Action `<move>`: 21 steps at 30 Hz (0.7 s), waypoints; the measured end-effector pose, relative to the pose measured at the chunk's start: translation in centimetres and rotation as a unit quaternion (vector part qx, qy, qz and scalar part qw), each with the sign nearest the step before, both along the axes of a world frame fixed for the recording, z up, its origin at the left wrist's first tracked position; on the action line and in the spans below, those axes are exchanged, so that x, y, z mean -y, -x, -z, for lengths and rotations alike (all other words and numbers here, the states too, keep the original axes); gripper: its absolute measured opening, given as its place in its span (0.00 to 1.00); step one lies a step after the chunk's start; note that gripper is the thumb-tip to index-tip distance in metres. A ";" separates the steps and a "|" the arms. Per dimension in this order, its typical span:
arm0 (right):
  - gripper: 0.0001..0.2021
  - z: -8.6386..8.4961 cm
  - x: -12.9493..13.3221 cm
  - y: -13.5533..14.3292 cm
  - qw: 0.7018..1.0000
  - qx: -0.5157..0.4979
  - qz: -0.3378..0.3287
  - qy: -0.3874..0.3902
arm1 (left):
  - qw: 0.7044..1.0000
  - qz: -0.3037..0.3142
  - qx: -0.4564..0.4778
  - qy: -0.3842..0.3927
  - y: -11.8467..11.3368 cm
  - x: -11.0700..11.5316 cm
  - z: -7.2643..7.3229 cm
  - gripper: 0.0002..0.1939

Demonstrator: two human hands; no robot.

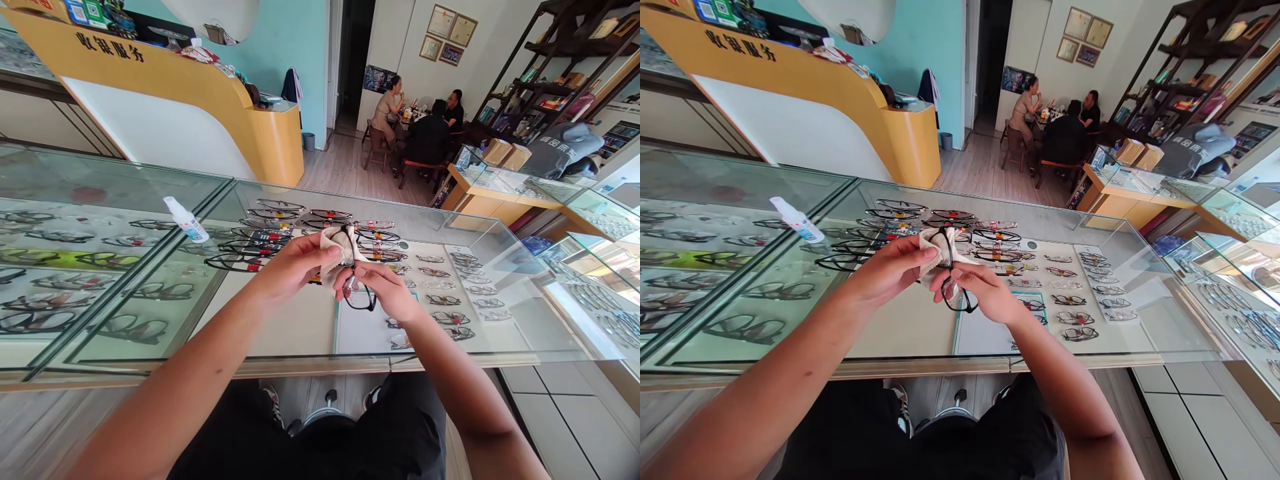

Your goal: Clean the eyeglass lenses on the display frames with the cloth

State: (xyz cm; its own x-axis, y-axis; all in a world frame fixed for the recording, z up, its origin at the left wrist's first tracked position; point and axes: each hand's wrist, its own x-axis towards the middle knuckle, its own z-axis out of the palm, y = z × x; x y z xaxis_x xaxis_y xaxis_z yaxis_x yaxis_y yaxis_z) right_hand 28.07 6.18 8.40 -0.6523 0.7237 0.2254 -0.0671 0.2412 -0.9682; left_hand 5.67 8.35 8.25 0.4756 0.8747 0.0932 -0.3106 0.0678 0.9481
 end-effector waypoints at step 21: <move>0.23 0.5 0.0 0.6 0.999 -0.013 -0.032 0.019 | 0.997 -0.003 0.006 -0.074 -1.4 1.0 0.0 0.16</move>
